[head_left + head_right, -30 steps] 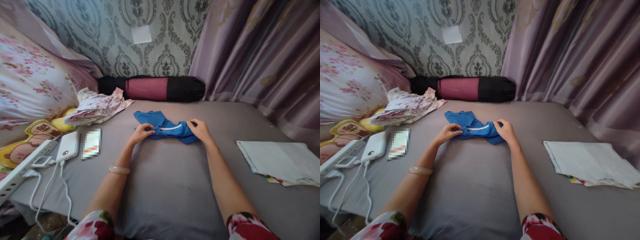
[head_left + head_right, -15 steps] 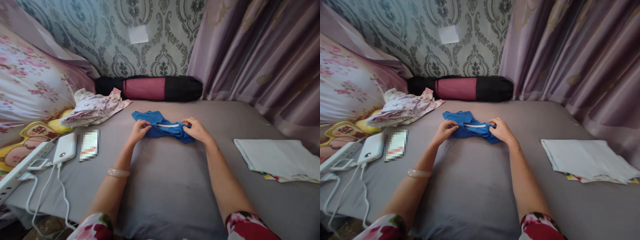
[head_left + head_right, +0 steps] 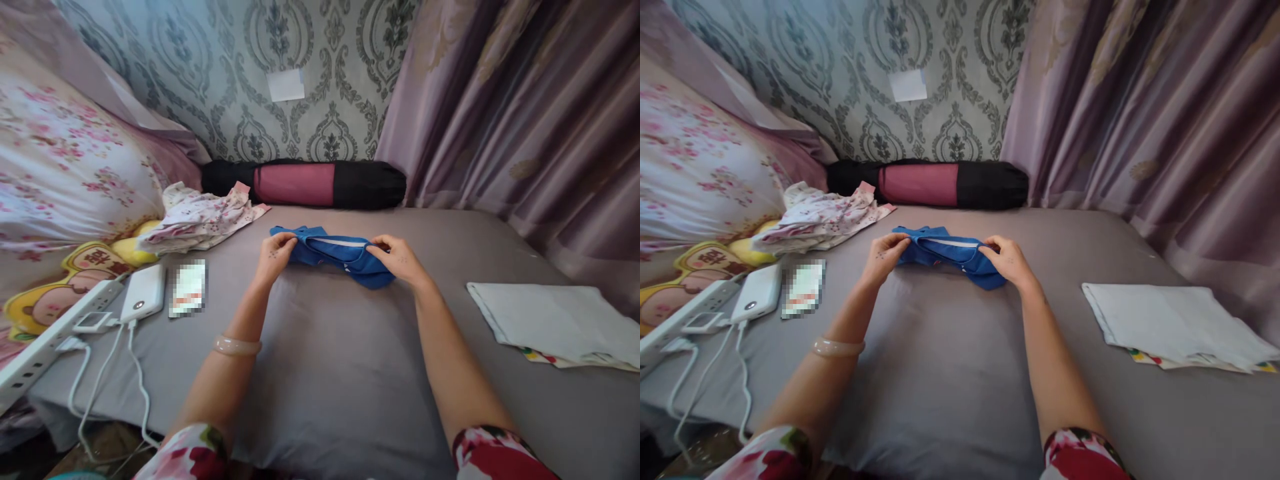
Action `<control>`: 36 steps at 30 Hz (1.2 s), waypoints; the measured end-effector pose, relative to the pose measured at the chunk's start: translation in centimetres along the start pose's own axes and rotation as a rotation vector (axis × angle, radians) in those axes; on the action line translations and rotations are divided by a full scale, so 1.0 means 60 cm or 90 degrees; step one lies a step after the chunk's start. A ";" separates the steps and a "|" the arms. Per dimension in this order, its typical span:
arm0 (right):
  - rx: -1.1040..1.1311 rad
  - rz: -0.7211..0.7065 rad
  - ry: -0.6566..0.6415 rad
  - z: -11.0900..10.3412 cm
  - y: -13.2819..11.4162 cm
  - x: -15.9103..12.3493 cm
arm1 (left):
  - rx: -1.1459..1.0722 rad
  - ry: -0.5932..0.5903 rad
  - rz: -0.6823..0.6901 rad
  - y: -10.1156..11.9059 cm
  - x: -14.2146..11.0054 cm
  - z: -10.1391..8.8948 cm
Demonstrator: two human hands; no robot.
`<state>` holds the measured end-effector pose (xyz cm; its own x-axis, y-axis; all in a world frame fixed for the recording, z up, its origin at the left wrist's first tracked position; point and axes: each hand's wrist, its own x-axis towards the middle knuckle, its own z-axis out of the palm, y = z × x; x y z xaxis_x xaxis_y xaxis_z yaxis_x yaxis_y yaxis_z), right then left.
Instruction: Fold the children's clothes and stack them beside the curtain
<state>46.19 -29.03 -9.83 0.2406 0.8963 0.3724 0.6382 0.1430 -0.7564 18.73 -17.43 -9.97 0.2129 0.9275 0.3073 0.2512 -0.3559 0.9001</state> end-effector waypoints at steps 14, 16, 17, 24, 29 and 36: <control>0.128 -0.055 -0.043 -0.114 -0.158 0.040 | 0.261 0.166 0.414 0.187 0.019 -0.093; 0.099 -0.100 -0.043 -0.151 -0.192 0.056 | 0.283 0.168 0.481 0.238 0.026 -0.116; 0.078 -0.128 -0.025 -0.169 -0.210 0.065 | 0.291 0.173 0.513 0.266 0.030 -0.127; -0.156 -0.275 0.217 -0.183 -0.273 0.119 | 0.321 0.109 0.563 0.369 0.092 -0.129; -0.294 -0.286 0.181 -0.166 -0.239 0.124 | 0.235 0.093 0.522 0.295 0.140 -0.087; -0.323 -0.191 0.126 -0.175 -0.210 0.115 | 0.286 0.075 0.427 0.264 0.131 -0.073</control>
<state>47.50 -29.04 7.91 0.0970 0.7469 0.6578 0.9555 0.1151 -0.2716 20.25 -15.28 8.03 0.3578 0.4975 0.7903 0.4662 -0.8284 0.3104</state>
